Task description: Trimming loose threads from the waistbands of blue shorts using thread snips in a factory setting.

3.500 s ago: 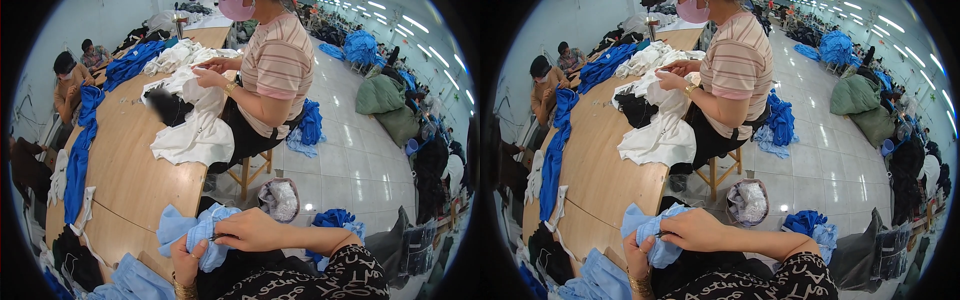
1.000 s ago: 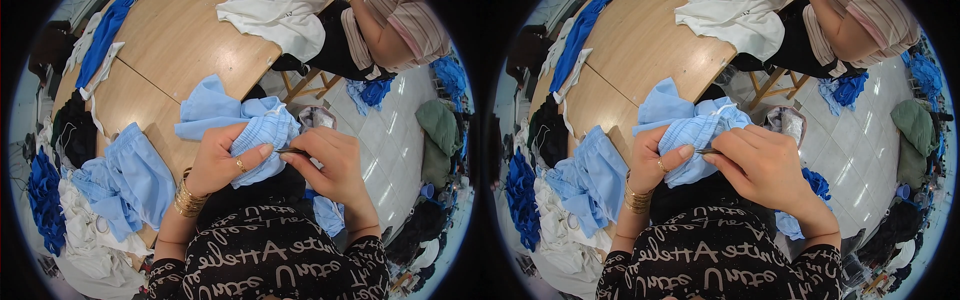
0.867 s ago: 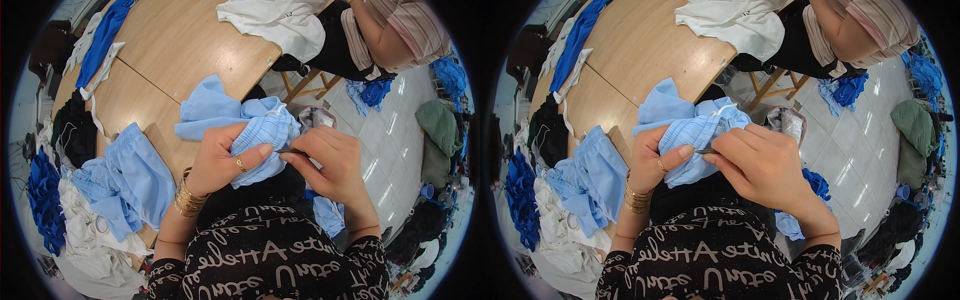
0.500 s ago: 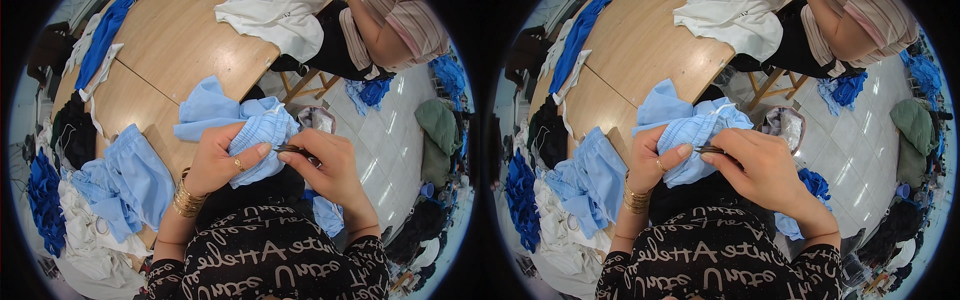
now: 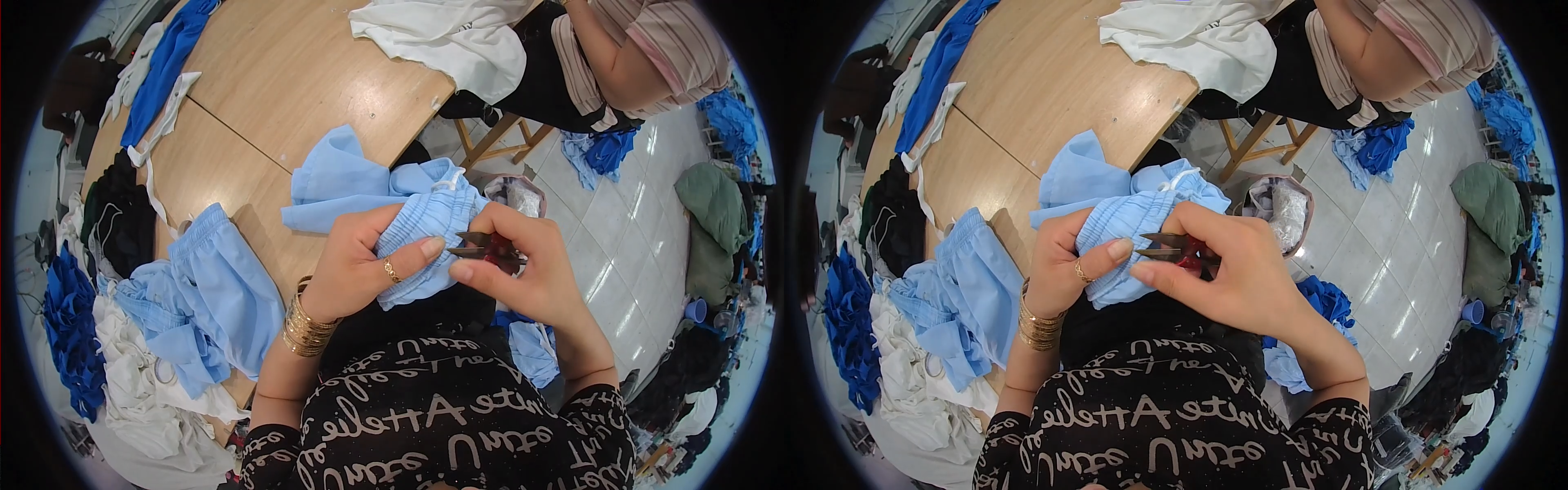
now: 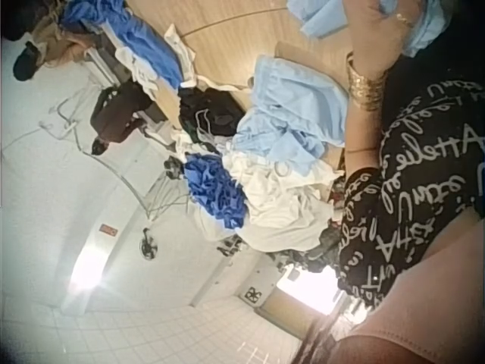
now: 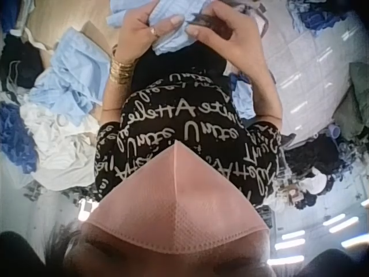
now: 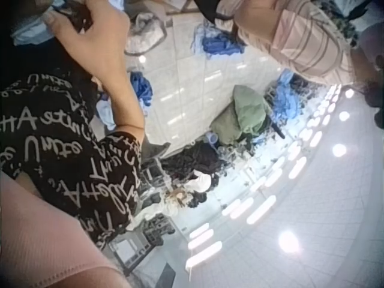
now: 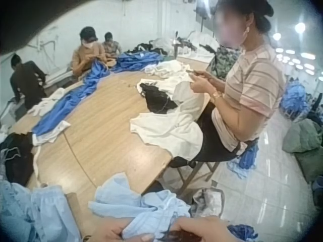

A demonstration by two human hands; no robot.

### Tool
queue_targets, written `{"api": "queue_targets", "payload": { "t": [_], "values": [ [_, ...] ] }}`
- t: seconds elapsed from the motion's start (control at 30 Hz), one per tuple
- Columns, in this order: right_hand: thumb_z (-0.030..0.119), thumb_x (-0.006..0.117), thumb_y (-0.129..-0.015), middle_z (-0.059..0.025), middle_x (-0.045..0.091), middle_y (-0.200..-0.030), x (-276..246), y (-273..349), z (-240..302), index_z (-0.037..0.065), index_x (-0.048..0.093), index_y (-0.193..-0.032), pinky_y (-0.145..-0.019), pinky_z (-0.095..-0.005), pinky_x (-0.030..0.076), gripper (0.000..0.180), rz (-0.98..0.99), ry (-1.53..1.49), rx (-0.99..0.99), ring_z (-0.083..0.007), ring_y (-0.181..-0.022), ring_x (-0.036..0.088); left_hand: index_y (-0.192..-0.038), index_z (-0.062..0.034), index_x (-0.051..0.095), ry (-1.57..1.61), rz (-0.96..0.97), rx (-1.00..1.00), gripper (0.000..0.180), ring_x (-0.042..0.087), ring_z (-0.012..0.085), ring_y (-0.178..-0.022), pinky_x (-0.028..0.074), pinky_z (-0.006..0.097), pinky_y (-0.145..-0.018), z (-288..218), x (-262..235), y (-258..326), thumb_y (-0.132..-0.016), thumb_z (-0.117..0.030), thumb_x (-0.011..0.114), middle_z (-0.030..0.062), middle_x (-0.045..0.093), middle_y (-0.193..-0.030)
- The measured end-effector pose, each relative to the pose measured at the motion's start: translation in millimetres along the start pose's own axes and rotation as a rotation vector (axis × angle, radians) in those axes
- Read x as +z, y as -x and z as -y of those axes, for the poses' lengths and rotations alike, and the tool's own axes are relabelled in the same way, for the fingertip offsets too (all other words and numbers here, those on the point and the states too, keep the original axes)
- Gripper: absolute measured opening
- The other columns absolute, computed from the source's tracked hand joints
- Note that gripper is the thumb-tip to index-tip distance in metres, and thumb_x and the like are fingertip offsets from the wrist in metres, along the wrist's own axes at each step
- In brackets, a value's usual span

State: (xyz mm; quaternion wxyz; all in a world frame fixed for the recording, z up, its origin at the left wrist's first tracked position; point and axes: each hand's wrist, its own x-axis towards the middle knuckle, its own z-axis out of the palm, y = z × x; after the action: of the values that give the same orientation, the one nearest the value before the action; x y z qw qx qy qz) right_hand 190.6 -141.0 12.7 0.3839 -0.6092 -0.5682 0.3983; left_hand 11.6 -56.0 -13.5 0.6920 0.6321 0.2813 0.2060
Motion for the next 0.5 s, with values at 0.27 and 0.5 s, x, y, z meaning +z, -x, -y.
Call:
{"api": "queue_targets", "payload": {
  "t": [0.27, 0.5],
  "values": [
    [0.023, 0.063, -0.082, 0.0044, 0.049, -0.058, 7, 0, -15, 0.005, 0.049, -0.065, -0.041, -0.0175, 0.023, 0.028, 0.192, -0.65, 0.357, -0.0025, -0.046, 0.038, -0.096, 0.0008, 0.061, 0.099, 0.032, 0.004, 0.023, 0.053, 0.0042, -0.069, 0.043, 0.02, -0.061, 4, 1, 3, -0.083, -0.019, 0.062, 0.0022, 0.062, -0.078],
    [0.022, 0.06, -0.083, 0.0018, 0.046, -0.056, 15, -6, -22, 0.006, 0.049, -0.066, -0.038, -0.017, 0.022, 0.026, 0.252, -1.033, 0.47, -0.0035, -0.044, 0.038, -0.093, 0.0003, 0.062, 0.056, 0.029, 0.066, 0.02, 0.051, 0.0036, -0.066, 0.043, 0.02, -0.058, 5, -2, 1, -0.083, -0.017, 0.063, 0.0009, 0.061, -0.074]
  ]
}}
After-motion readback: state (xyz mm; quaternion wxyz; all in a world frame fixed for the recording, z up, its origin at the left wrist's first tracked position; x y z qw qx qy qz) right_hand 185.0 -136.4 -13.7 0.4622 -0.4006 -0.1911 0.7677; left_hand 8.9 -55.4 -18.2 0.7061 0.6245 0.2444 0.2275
